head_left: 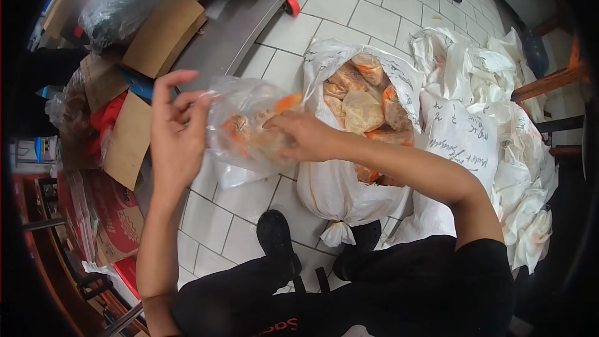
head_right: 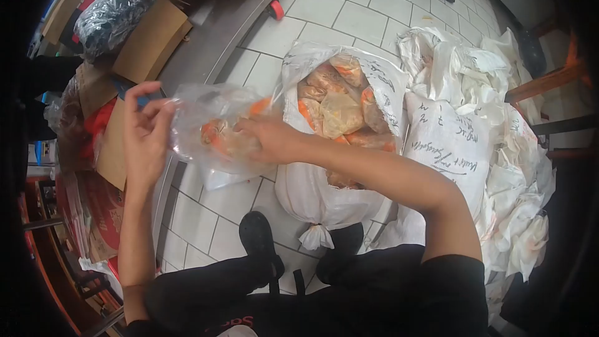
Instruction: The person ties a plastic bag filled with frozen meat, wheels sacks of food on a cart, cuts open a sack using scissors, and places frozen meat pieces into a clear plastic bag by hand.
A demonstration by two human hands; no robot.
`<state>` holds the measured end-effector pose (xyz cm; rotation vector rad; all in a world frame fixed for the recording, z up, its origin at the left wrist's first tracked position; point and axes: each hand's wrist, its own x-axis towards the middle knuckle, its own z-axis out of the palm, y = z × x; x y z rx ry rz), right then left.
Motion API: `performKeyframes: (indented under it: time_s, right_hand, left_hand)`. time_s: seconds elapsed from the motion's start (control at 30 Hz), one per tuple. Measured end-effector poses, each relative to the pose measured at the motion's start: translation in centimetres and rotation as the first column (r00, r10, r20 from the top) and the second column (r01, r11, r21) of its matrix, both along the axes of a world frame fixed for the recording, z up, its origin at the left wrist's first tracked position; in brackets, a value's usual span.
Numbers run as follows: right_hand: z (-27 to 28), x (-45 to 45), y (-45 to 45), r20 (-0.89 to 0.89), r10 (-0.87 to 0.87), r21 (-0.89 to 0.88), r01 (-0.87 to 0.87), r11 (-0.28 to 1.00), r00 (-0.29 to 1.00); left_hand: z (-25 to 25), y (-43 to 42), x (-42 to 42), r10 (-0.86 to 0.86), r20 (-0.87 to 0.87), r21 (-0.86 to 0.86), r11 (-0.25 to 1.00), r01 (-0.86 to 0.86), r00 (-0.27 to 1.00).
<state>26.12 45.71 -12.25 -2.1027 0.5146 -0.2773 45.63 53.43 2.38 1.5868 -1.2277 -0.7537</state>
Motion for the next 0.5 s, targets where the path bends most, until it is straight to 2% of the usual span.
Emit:
performKeyframes:
  time_s: [0.03, 0.1, 0.13, 0.2, 0.23, 0.27, 0.3, 0.33, 0.37, 0.4, 0.43, 0.47, 0.5]
  right_hand:
    - [-1.6, 0.1, -0.2, 0.007, 0.002, -0.007, -0.002, 1.0, 1.0]
    - [-3.9, -0.2, 0.3, -0.089, -0.041, -0.154, 0.027, 0.988, 0.995]
    - [-4.7, -0.3, 0.6, -0.086, -0.047, -0.145, 0.034, 0.989, 0.995]
    - [-4.7, -0.3, 0.7, -0.192, -0.07, -0.409, -0.015, 0.912, 0.979]
    - [-4.1, -0.1, 0.9, -0.19, -0.072, -0.407, -0.012, 0.913, 0.979]
    - [-3.5, 0.4, 1.3, -0.352, -0.086, -0.519, -0.118, 0.846, 0.932]
    - [-2.7, 1.2, 1.3, -0.427, -0.1, -0.563, -0.178, 0.807, 0.899]
    - [-1.9, 2.0, 1.4, -0.497, -0.115, -0.598, -0.243, 0.764, 0.86]
    - [-1.4, 3.1, 0.4, -0.651, -0.038, -0.412, -0.311, 0.856, 0.759]
    - [-1.1, 3.9, -0.8, -0.77, 0.067, -0.205, -0.345, 0.916, 0.635]
    - [-1.9, 4.4, -2.0, -0.767, 0.073, -0.205, -0.351, 0.913, 0.637]
    - [-3.9, 5.0, -3.5, -0.779, 0.177, -0.031, -0.319, 0.947, 0.601]
    - [-3.8, 5.4, -3.5, -0.775, 0.176, -0.036, -0.32, 0.947, 0.607]
  left_hand:
    - [0.2, -0.6, -1.0, -0.061, 0.03, -0.033, 0.998, 0.062, 0.998]
    - [0.2, -0.9, -1.6, -0.079, -0.02, -0.04, 0.996, 0.078, 0.997]
    - [0.1, -0.9, -1.4, -0.087, -0.026, -0.016, 0.996, 0.086, 0.996]
    - [-0.2, -1.0, -1.1, -0.097, -0.032, 0.007, 0.995, 0.098, 0.995]
    - [-0.6, -0.9, -1.0, -0.125, 0.058, 0.008, 0.992, 0.125, 0.99]
    - [-0.8, -0.8, -0.9, -0.149, 0.147, 0.013, 0.989, 0.149, 0.978]
    - [-0.4, -0.5, -1.1, -0.147, 0.148, 0.018, 0.989, 0.146, 0.978]
    - [0.6, -0.3, -1.3, -0.174, 0.33, 0.111, 0.983, 0.144, 0.928]
    - [1.1, -0.1, -1.4, -0.208, 0.497, 0.2, 0.972, 0.123, 0.842]
    - [1.2, 0.2, -1.1, -0.202, 0.501, 0.199, 0.973, 0.115, 0.842]
    - [1.3, 0.5, -0.7, -0.175, 0.572, 0.221, 0.974, 0.055, 0.801]
    - [1.4, 0.8, -0.1, -0.152, 0.641, 0.235, 0.972, -0.005, 0.752]
    - [1.6, 0.8, 0.2, -0.149, 0.647, 0.233, 0.972, -0.009, 0.747]
